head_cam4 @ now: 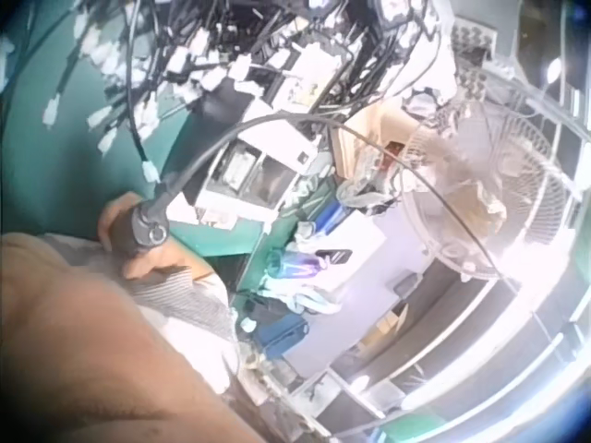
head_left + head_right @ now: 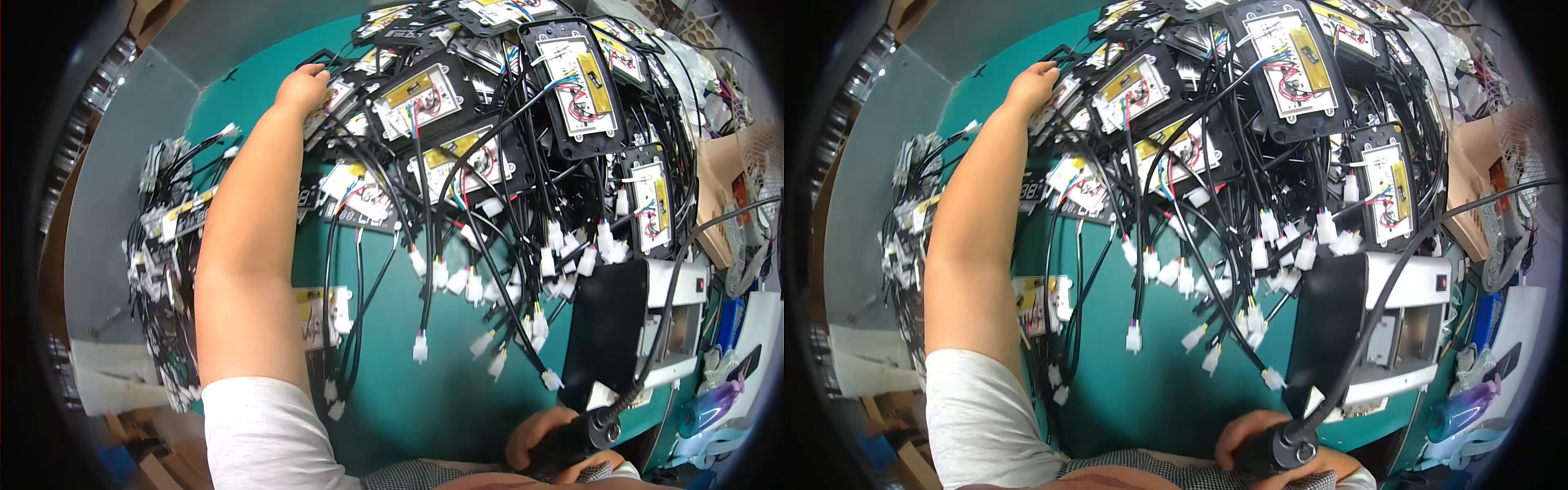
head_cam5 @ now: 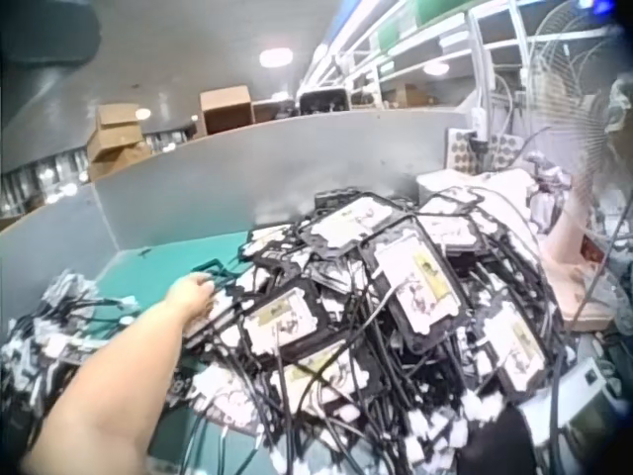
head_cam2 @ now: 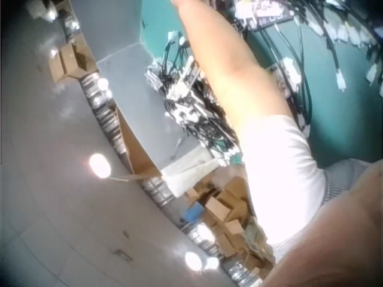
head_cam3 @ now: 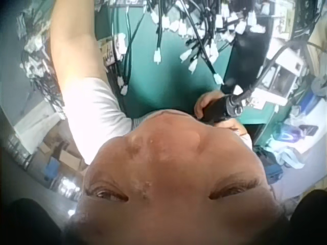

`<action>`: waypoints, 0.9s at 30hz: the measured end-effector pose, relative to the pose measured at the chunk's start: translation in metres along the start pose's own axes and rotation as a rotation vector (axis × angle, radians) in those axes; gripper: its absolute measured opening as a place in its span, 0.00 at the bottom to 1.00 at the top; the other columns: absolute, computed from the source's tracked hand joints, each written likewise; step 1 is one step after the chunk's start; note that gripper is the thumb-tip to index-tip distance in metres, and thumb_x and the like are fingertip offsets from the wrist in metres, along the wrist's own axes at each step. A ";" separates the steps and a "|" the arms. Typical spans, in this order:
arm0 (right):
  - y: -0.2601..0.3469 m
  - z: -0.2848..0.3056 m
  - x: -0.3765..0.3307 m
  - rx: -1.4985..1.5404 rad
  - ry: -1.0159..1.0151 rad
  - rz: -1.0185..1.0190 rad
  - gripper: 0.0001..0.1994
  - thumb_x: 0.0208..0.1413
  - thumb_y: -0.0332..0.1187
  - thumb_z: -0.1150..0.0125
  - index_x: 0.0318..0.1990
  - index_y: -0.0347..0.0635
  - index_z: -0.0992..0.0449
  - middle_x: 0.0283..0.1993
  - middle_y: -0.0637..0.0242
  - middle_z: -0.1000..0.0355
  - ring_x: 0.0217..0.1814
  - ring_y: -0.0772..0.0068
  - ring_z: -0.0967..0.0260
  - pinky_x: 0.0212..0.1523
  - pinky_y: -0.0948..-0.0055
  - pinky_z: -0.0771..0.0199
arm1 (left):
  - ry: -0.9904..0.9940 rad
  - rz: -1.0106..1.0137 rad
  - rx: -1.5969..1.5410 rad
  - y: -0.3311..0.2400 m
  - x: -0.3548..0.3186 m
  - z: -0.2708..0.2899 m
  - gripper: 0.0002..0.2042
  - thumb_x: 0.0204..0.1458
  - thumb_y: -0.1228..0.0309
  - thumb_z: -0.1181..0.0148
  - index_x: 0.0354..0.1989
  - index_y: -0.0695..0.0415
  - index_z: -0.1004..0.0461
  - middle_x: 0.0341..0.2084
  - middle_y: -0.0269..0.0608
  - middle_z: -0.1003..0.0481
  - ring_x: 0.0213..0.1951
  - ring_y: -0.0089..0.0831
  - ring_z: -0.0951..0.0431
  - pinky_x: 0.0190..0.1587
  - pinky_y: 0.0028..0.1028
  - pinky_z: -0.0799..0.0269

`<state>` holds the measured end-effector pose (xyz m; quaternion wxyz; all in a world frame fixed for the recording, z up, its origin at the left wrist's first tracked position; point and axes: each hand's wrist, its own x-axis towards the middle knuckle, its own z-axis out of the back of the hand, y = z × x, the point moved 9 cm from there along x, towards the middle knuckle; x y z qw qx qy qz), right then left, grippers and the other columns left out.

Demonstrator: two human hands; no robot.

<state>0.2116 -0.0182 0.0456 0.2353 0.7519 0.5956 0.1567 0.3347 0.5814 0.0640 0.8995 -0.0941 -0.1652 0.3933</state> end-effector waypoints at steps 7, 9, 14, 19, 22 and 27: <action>-0.017 0.029 -0.007 -0.002 0.214 0.099 0.28 0.50 0.41 0.28 0.51 0.28 0.32 0.39 0.44 0.28 0.41 0.47 0.26 0.40 0.53 0.26 | 0.315 0.140 0.276 -0.009 0.010 -0.024 0.43 0.55 0.31 0.61 0.52 0.65 0.25 0.50 0.59 0.25 0.56 0.50 0.27 0.59 0.40 0.36; -0.010 0.021 -0.006 -0.052 0.155 0.112 0.28 0.51 0.42 0.29 0.49 0.28 0.32 0.38 0.44 0.28 0.39 0.48 0.26 0.38 0.54 0.25 | 0.326 0.136 0.398 0.021 0.009 -0.015 0.45 0.53 0.30 0.61 0.50 0.66 0.24 0.51 0.61 0.26 0.58 0.52 0.29 0.60 0.39 0.37; 0.008 0.004 0.003 -0.035 0.116 0.220 0.27 0.52 0.42 0.29 0.48 0.30 0.33 0.35 0.47 0.29 0.34 0.52 0.27 0.34 0.56 0.26 | 0.369 0.213 0.503 0.085 -0.030 0.015 0.49 0.48 0.25 0.60 0.46 0.69 0.22 0.50 0.64 0.26 0.57 0.55 0.29 0.60 0.39 0.35; 0.009 -0.007 -0.005 -0.002 0.111 0.121 0.28 0.47 0.34 0.27 0.52 0.33 0.34 0.37 0.50 0.29 0.40 0.56 0.29 0.43 0.57 0.30 | 0.379 0.260 0.357 0.111 -0.064 0.048 0.31 0.47 0.41 0.42 0.41 0.62 0.19 0.45 0.56 0.22 0.49 0.47 0.22 0.52 0.37 0.30; -0.002 -0.006 -0.015 0.037 0.090 0.161 0.30 0.44 0.33 0.23 0.53 0.35 0.34 0.39 0.52 0.28 0.44 0.59 0.29 0.47 0.58 0.30 | 0.251 0.327 0.094 0.127 -0.078 0.066 0.24 0.48 0.49 0.39 0.41 0.57 0.18 0.42 0.51 0.20 0.45 0.43 0.21 0.50 0.36 0.29; -0.006 -0.008 -0.017 0.010 0.110 0.351 0.33 0.43 0.40 0.22 0.50 0.32 0.35 0.32 0.53 0.29 0.34 0.62 0.28 0.38 0.64 0.26 | -0.317 -0.098 0.136 0.067 -0.125 0.158 0.13 0.55 0.64 0.44 0.46 0.52 0.19 0.41 0.50 0.21 0.45 0.45 0.21 0.49 0.36 0.27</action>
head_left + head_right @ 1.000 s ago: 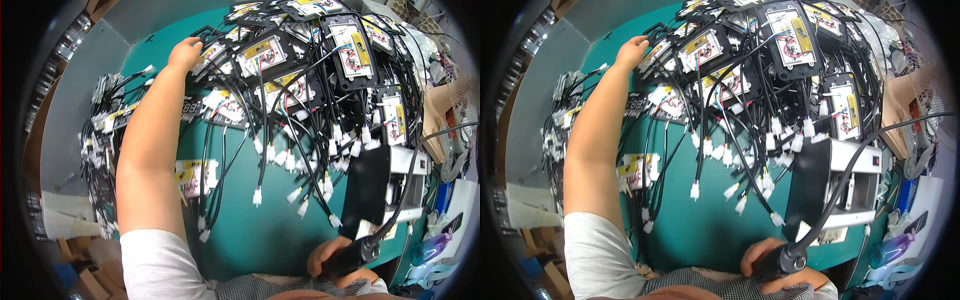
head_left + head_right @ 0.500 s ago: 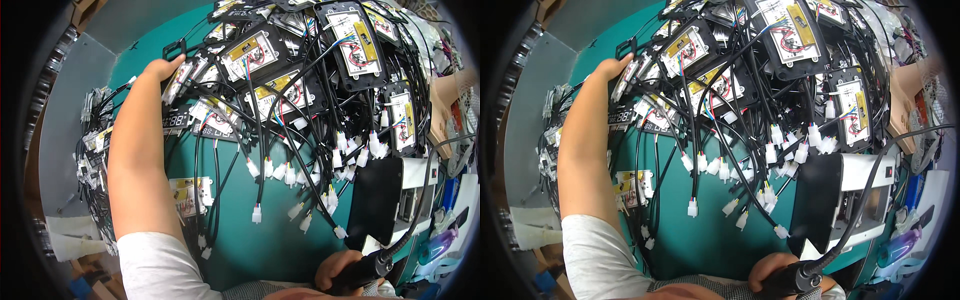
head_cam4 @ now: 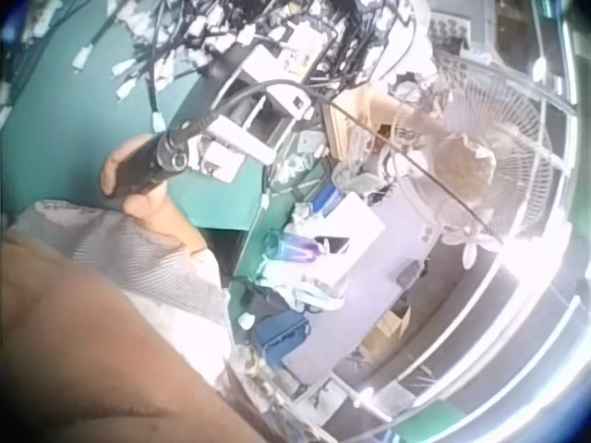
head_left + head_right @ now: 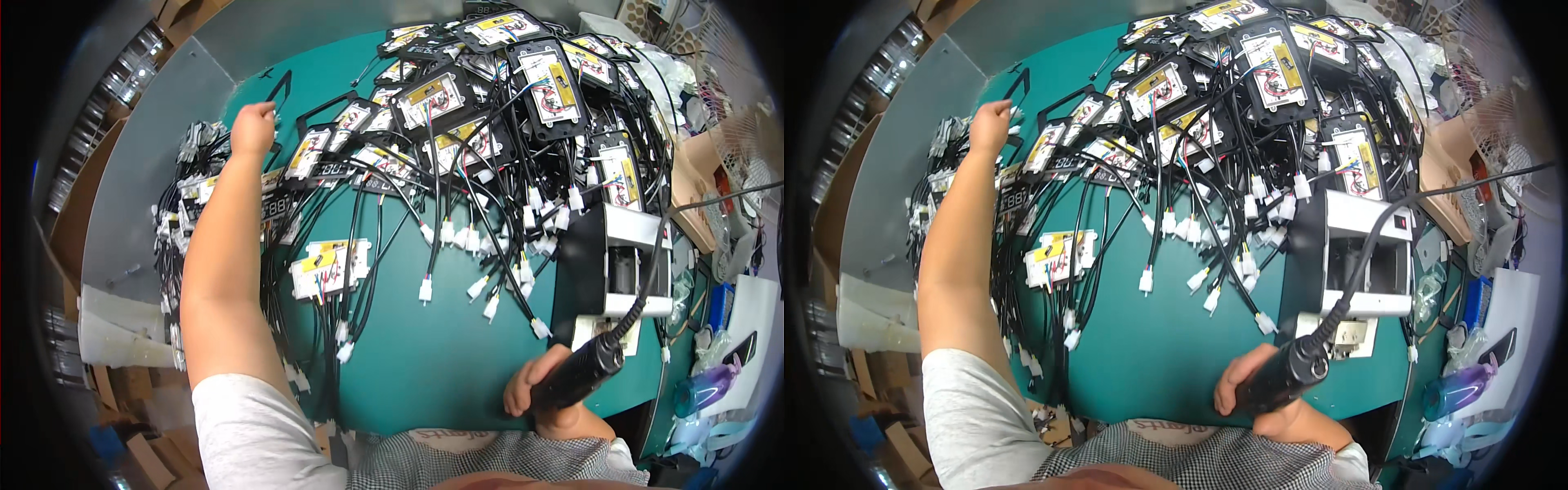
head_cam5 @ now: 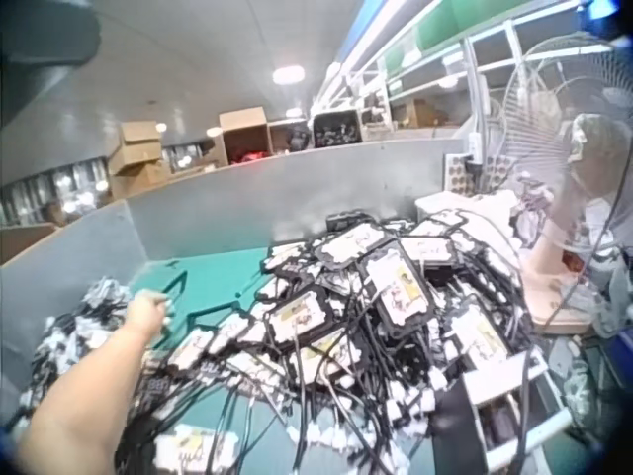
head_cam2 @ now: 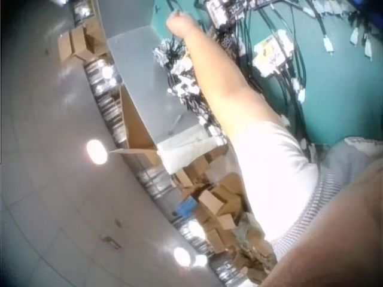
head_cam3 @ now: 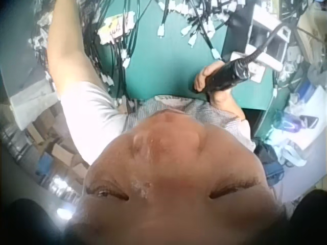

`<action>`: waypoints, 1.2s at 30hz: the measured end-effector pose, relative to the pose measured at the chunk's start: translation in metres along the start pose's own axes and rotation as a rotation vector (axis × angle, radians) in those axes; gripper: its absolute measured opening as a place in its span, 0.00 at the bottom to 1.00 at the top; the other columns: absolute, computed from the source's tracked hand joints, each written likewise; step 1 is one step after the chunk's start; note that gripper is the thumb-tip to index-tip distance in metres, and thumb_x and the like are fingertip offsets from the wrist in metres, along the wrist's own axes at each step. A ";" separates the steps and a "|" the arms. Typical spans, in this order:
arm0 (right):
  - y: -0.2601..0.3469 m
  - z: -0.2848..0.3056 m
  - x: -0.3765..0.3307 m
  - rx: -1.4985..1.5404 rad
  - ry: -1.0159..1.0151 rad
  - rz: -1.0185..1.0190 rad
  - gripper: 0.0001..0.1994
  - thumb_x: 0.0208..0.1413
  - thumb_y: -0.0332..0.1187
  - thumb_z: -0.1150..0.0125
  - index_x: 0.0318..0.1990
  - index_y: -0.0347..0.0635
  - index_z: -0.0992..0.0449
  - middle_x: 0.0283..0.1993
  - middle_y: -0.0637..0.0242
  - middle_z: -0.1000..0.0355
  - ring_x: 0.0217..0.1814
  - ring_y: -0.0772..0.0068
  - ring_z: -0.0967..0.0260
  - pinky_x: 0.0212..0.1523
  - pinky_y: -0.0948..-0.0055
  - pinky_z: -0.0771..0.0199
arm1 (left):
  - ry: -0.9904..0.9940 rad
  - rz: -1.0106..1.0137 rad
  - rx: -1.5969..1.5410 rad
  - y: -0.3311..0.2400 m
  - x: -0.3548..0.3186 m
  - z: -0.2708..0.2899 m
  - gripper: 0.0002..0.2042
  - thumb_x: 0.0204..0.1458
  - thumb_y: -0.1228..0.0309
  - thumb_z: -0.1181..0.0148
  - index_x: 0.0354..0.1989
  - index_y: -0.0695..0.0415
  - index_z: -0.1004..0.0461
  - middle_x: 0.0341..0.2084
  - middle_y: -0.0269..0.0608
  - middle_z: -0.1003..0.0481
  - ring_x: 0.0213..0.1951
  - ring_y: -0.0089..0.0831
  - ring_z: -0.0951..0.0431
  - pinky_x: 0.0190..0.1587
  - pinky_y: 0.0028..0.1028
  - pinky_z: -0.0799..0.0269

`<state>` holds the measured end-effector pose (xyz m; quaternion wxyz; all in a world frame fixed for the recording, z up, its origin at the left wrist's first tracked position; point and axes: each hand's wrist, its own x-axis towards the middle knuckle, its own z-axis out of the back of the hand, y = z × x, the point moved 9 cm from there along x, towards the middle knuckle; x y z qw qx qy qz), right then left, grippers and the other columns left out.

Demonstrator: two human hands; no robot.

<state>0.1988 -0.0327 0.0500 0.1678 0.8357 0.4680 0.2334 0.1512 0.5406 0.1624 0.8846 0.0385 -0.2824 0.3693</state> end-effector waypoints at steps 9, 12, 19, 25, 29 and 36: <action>0.010 -0.002 -0.004 -0.067 -0.067 0.061 0.35 0.42 0.48 0.22 0.48 0.34 0.36 0.28 0.56 0.30 0.27 0.64 0.30 0.30 0.67 0.28 | 0.046 -0.631 -0.178 -0.212 -0.180 0.108 0.12 0.52 0.78 0.40 0.45 0.55 0.22 0.37 0.46 0.20 0.40 0.44 0.20 0.44 0.35 0.25; 0.017 -0.003 0.002 -0.131 -0.075 0.111 0.36 0.44 0.56 0.26 0.47 0.36 0.36 0.26 0.58 0.31 0.22 0.68 0.31 0.25 0.69 0.27 | 0.111 -0.765 -0.355 -0.246 -0.279 0.123 0.09 0.46 0.79 0.35 0.36 0.56 0.22 0.34 0.44 0.21 0.38 0.43 0.20 0.43 0.36 0.24; 0.035 -0.001 0.007 -0.107 0.053 0.234 0.37 0.51 0.64 0.39 0.49 0.36 0.36 0.26 0.60 0.32 0.21 0.68 0.31 0.25 0.69 0.25 | 0.327 -0.798 -0.465 -0.264 -0.423 0.111 0.11 0.36 0.75 0.35 0.31 0.55 0.23 0.27 0.34 0.28 0.30 0.36 0.27 0.34 0.34 0.32; 0.034 -0.001 0.008 -0.058 0.110 0.213 0.38 0.52 0.66 0.42 0.52 0.37 0.35 0.28 0.62 0.33 0.25 0.68 0.31 0.27 0.66 0.26 | 0.383 -0.697 -0.521 -0.258 -0.455 0.113 0.10 0.40 0.73 0.33 0.34 0.55 0.22 0.27 0.32 0.27 0.29 0.33 0.27 0.34 0.33 0.33; 0.036 -0.002 0.008 -0.078 0.121 0.216 0.38 0.53 0.66 0.42 0.53 0.36 0.36 0.28 0.62 0.33 0.24 0.69 0.31 0.27 0.67 0.26 | 0.257 -0.714 -0.493 -0.251 -0.422 0.133 0.14 0.41 0.69 0.29 0.39 0.53 0.21 0.30 0.34 0.24 0.32 0.34 0.25 0.36 0.34 0.33; 0.034 0.001 0.011 -0.119 0.127 0.207 0.36 0.54 0.64 0.42 0.53 0.37 0.36 0.29 0.62 0.33 0.25 0.70 0.31 0.28 0.68 0.25 | 0.323 -0.295 0.053 -0.115 -0.275 0.075 0.30 0.48 0.68 0.33 0.62 0.54 0.33 0.56 0.50 0.30 0.58 0.46 0.31 0.62 0.37 0.36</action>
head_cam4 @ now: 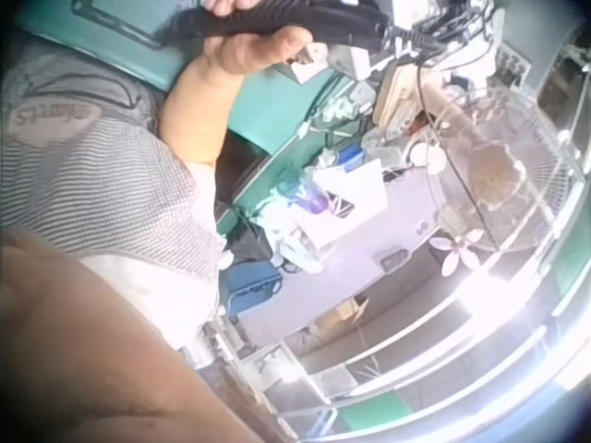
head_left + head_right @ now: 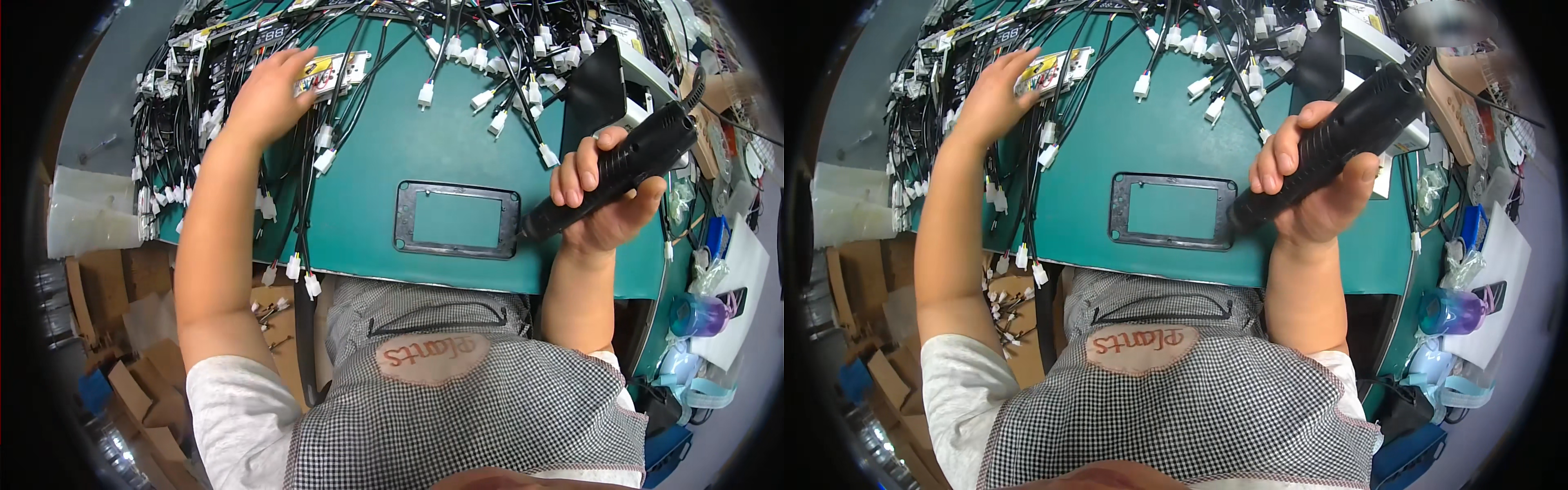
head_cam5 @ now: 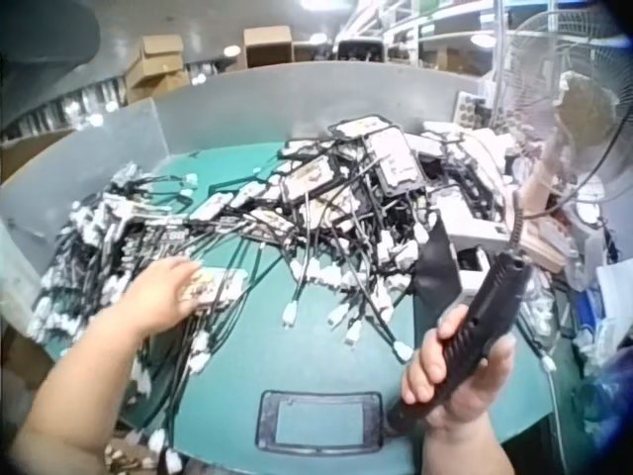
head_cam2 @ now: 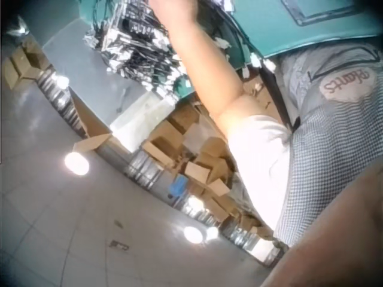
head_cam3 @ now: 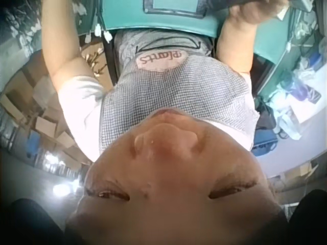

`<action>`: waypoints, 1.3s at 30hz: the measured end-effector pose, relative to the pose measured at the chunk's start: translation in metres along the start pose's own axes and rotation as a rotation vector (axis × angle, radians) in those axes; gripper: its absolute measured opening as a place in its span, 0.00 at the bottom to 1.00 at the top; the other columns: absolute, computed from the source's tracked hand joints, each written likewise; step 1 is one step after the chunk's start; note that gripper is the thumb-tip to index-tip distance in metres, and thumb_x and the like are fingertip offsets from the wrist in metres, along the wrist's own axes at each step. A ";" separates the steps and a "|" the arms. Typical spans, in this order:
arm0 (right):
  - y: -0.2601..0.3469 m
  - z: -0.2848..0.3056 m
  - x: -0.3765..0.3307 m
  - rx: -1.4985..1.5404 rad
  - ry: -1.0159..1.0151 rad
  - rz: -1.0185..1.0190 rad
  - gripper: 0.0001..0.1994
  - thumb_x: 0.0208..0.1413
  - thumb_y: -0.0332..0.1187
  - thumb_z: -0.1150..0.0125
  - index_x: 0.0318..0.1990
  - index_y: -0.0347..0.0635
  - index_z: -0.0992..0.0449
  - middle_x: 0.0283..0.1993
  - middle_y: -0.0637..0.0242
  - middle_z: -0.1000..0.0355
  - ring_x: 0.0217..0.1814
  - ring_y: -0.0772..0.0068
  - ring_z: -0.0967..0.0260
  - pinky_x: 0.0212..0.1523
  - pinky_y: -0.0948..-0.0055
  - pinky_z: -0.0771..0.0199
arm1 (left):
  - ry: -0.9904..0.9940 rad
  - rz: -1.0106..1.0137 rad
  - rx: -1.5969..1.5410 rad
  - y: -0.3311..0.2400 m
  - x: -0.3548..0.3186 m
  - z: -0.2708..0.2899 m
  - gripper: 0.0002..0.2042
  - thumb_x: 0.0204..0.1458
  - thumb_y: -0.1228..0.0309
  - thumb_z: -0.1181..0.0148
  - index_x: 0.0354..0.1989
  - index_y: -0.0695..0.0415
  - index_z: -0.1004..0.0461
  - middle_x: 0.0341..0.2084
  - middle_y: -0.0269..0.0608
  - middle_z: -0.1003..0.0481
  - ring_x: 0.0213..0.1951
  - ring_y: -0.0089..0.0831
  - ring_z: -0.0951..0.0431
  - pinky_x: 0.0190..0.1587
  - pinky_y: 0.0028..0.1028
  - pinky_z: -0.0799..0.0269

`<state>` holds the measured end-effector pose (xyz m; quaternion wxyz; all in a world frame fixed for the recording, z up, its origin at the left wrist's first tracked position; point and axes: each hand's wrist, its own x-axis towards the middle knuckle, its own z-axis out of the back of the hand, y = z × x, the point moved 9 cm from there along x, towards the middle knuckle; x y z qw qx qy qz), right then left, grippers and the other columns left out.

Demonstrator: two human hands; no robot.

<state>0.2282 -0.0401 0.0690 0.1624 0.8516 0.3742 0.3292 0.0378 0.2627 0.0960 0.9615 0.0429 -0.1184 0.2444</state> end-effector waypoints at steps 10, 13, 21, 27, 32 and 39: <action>0.003 0.006 0.000 0.004 -0.015 0.020 0.36 0.55 0.64 0.44 0.53 0.37 0.36 0.29 0.62 0.33 0.26 0.69 0.30 0.28 0.68 0.25 | -0.066 0.201 -0.115 0.046 0.008 0.010 0.33 0.42 0.63 0.26 0.59 0.57 0.30 0.52 0.51 0.27 0.55 0.42 0.27 0.58 0.35 0.33; 0.009 0.004 -0.001 -0.026 -0.001 0.045 0.37 0.55 0.65 0.44 0.53 0.37 0.36 0.29 0.62 0.34 0.25 0.69 0.31 0.28 0.68 0.25 | -0.438 0.182 -0.123 0.075 0.000 0.073 0.29 0.45 0.65 0.27 0.57 0.59 0.29 0.51 0.47 0.25 0.52 0.37 0.25 0.56 0.33 0.32; 0.094 -0.017 -0.009 -0.301 0.071 0.354 0.44 0.49 0.74 0.50 0.54 0.37 0.34 0.29 0.63 0.33 0.27 0.70 0.31 0.28 0.68 0.25 | -0.887 0.343 -0.537 0.189 -0.100 0.165 0.27 0.52 0.61 0.32 0.58 0.62 0.29 0.51 0.44 0.25 0.52 0.31 0.25 0.53 0.28 0.30; 0.183 -0.007 -0.033 -0.617 -0.074 0.626 0.39 0.44 0.74 0.44 0.47 0.47 0.23 0.30 0.62 0.30 0.28 0.63 0.30 0.30 0.62 0.29 | -0.810 0.562 -0.740 0.248 -0.158 0.128 0.28 0.50 0.57 0.33 0.56 0.61 0.28 0.51 0.46 0.25 0.51 0.33 0.25 0.52 0.30 0.30; 0.193 0.006 -0.036 -0.781 -0.126 0.744 0.40 0.47 0.75 0.49 0.45 0.44 0.25 0.27 0.61 0.29 0.24 0.63 0.29 0.28 0.61 0.25 | -0.753 0.607 -0.799 0.254 -0.178 0.115 0.29 0.49 0.54 0.33 0.56 0.60 0.27 0.51 0.47 0.25 0.50 0.34 0.25 0.52 0.31 0.29; 0.170 -0.009 -0.039 -0.727 -0.514 0.838 0.34 0.50 0.67 0.40 0.43 0.41 0.32 0.22 0.64 0.36 0.18 0.71 0.36 0.20 0.73 0.30 | -0.699 0.632 -0.811 0.246 -0.196 0.115 0.30 0.47 0.50 0.34 0.54 0.59 0.25 0.51 0.49 0.25 0.49 0.36 0.25 0.51 0.33 0.29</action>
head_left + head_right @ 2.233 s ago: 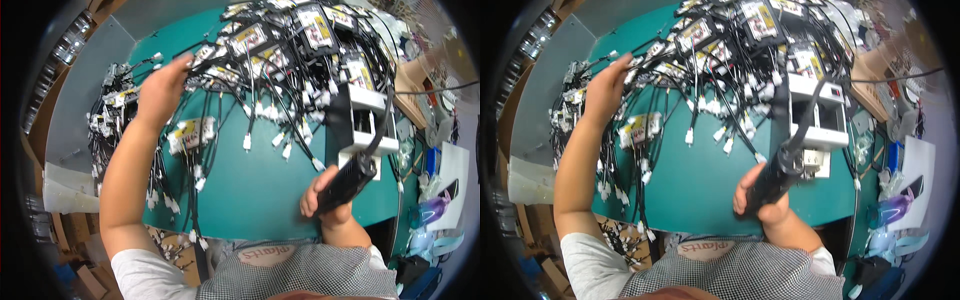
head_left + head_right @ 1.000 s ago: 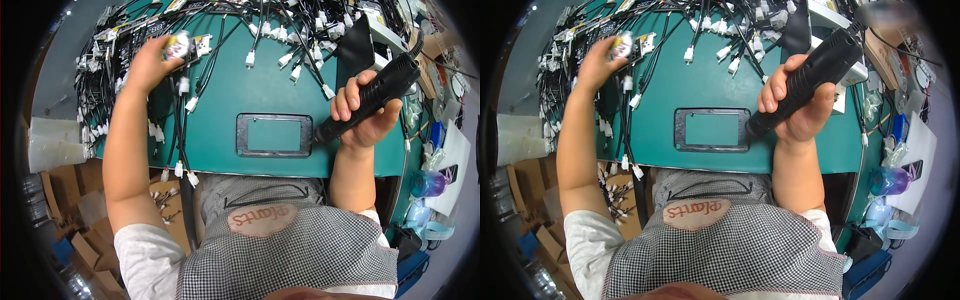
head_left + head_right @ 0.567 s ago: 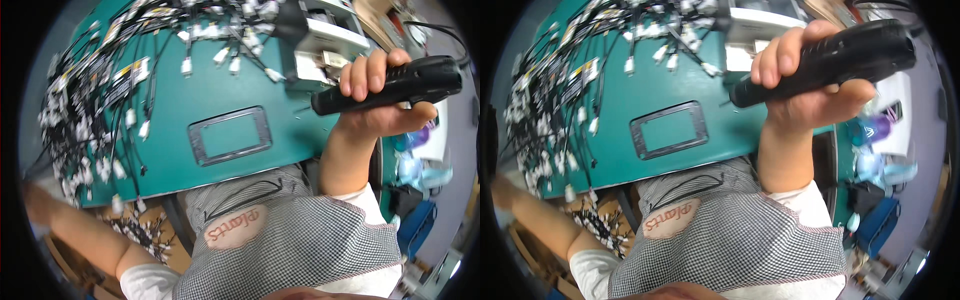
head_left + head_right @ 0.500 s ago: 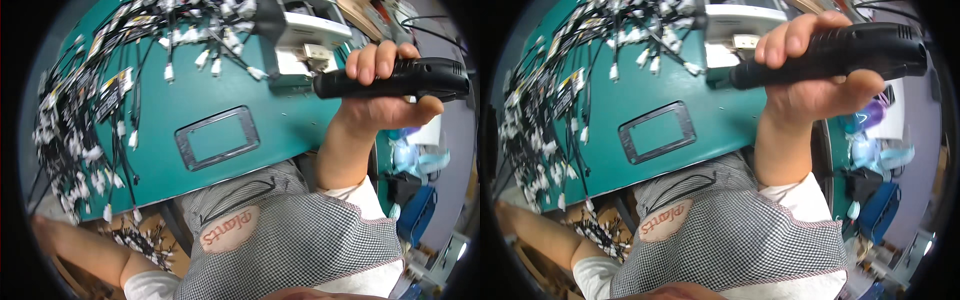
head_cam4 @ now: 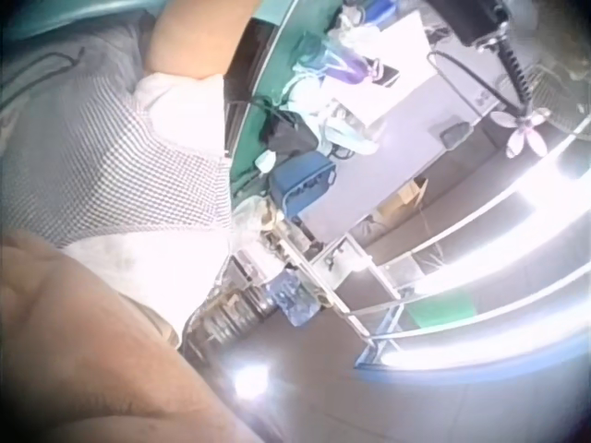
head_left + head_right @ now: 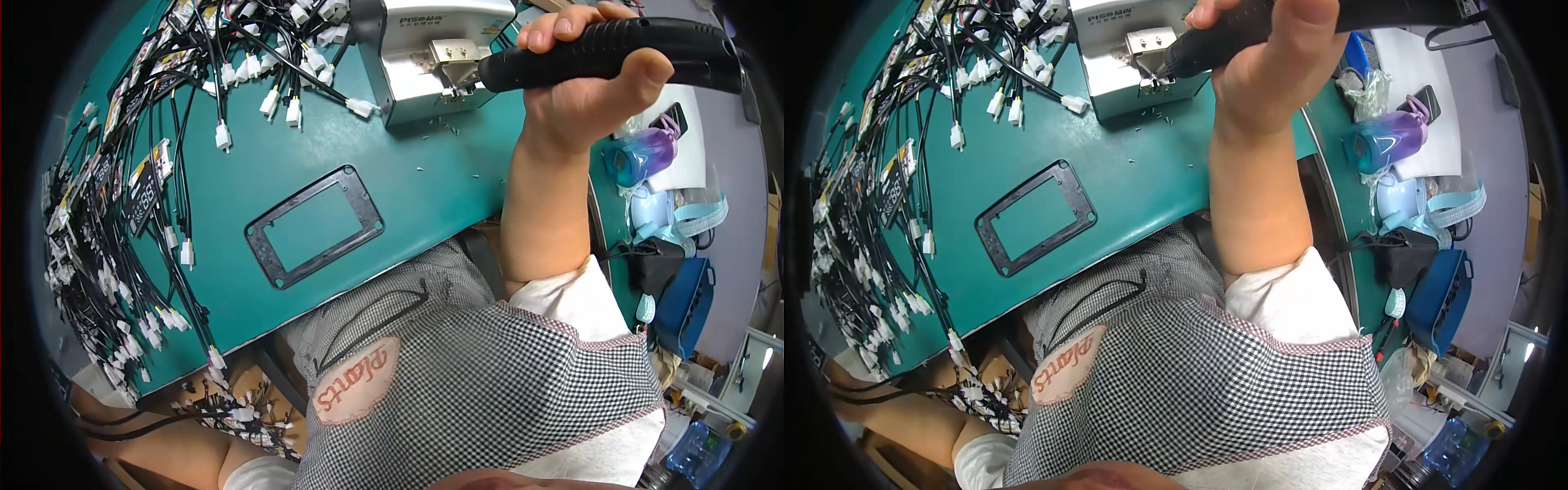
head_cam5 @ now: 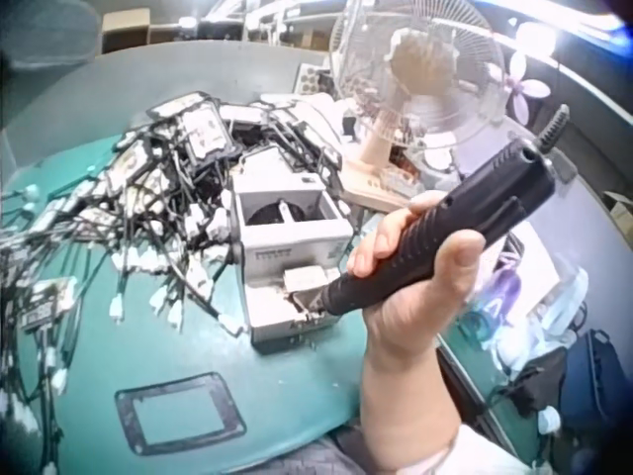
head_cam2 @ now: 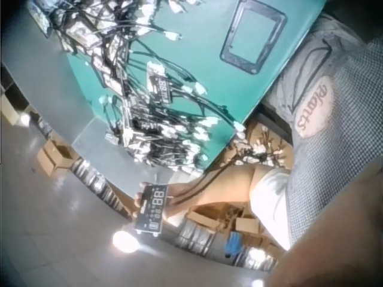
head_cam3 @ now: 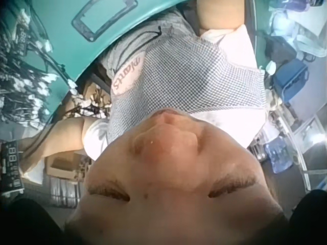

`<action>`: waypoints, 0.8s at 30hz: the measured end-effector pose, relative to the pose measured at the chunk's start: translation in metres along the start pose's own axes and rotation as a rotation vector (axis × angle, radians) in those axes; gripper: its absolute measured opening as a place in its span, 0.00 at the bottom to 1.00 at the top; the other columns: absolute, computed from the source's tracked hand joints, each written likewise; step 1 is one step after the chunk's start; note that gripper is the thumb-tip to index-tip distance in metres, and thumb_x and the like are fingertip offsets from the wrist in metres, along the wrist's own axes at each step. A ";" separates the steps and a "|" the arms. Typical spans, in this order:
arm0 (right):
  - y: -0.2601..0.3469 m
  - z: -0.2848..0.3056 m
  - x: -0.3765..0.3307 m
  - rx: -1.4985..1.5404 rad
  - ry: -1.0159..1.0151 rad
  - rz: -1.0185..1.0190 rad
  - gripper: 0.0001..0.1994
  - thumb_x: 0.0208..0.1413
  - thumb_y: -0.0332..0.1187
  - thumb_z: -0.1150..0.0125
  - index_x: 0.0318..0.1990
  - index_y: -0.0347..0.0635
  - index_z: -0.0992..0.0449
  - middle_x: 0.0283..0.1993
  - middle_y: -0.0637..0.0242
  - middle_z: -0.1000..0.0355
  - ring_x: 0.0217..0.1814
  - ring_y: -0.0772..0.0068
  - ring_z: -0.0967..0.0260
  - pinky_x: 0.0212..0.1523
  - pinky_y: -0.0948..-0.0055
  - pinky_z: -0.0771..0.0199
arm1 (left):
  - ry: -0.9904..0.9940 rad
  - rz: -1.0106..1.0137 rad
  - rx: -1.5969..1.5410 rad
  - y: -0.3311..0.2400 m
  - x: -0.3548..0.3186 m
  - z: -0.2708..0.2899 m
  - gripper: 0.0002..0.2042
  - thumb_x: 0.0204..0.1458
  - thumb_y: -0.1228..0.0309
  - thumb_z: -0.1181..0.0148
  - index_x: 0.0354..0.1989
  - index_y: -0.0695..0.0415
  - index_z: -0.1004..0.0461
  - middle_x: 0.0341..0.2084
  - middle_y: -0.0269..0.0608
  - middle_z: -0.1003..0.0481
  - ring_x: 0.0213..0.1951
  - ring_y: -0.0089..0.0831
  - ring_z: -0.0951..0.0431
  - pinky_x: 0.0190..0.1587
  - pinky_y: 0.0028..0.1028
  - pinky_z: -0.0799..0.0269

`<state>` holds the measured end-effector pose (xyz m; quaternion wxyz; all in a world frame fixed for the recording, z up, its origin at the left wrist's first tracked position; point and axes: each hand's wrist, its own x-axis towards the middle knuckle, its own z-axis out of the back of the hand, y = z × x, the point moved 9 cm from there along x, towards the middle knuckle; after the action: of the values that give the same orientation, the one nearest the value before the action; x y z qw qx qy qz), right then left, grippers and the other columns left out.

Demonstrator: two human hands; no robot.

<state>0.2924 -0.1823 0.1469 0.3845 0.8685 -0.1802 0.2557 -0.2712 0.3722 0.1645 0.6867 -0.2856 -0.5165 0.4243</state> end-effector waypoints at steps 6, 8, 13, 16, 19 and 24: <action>-0.011 0.003 0.000 0.056 0.019 -0.066 0.33 0.50 0.66 0.40 0.44 0.42 0.32 0.23 0.64 0.35 0.19 0.71 0.36 0.22 0.74 0.29 | 0.045 -0.020 -0.022 -0.018 -0.015 -0.005 0.32 0.46 0.46 0.35 0.53 0.58 0.24 0.50 0.51 0.25 0.49 0.37 0.24 0.51 0.35 0.29; -0.011 0.002 0.000 0.053 0.024 -0.076 0.34 0.50 0.67 0.40 0.43 0.42 0.32 0.22 0.64 0.35 0.19 0.70 0.36 0.21 0.74 0.30 | 0.081 -0.046 -0.041 -0.036 -0.026 -0.019 0.32 0.45 0.45 0.35 0.53 0.57 0.23 0.50 0.51 0.25 0.48 0.38 0.24 0.50 0.35 0.29; -0.018 -0.014 -0.005 0.035 0.110 -0.221 0.37 0.48 0.71 0.43 0.41 0.40 0.33 0.19 0.65 0.37 0.15 0.71 0.37 0.18 0.74 0.31 | 0.328 -0.163 -0.129 -0.116 -0.092 -0.099 0.34 0.44 0.41 0.36 0.52 0.57 0.22 0.50 0.53 0.25 0.48 0.39 0.24 0.50 0.37 0.29; -0.021 -0.028 -0.024 0.074 0.200 -0.187 0.39 0.48 0.73 0.46 0.41 0.39 0.33 0.18 0.64 0.37 0.14 0.71 0.38 0.16 0.75 0.32 | 0.697 -0.195 -0.192 -0.156 -0.165 -0.190 0.35 0.43 0.40 0.36 0.51 0.56 0.21 0.50 0.53 0.25 0.47 0.40 0.24 0.50 0.37 0.29; -0.030 -0.034 -0.044 0.195 0.324 -0.195 0.41 0.49 0.75 0.51 0.43 0.38 0.34 0.20 0.63 0.36 0.14 0.71 0.37 0.16 0.74 0.31 | 1.145 -0.422 -0.030 -0.187 -0.222 -0.287 0.30 0.37 0.56 0.28 0.50 0.57 0.22 0.48 0.52 0.25 0.48 0.41 0.24 0.51 0.38 0.28; -0.034 -0.056 -0.072 0.377 0.479 -0.286 0.44 0.47 0.75 0.48 0.49 0.36 0.37 0.24 0.59 0.34 0.20 0.66 0.33 0.23 0.67 0.27 | 1.023 -0.727 0.240 -0.181 -0.306 -0.339 0.27 0.34 0.64 0.25 0.48 0.52 0.20 0.45 0.48 0.24 0.49 0.43 0.24 0.51 0.35 0.29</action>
<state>0.2354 -0.1094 0.1175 0.2806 0.8560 0.0896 0.4249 0.0707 0.0330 0.0694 0.9738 -0.1797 -0.1362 0.0291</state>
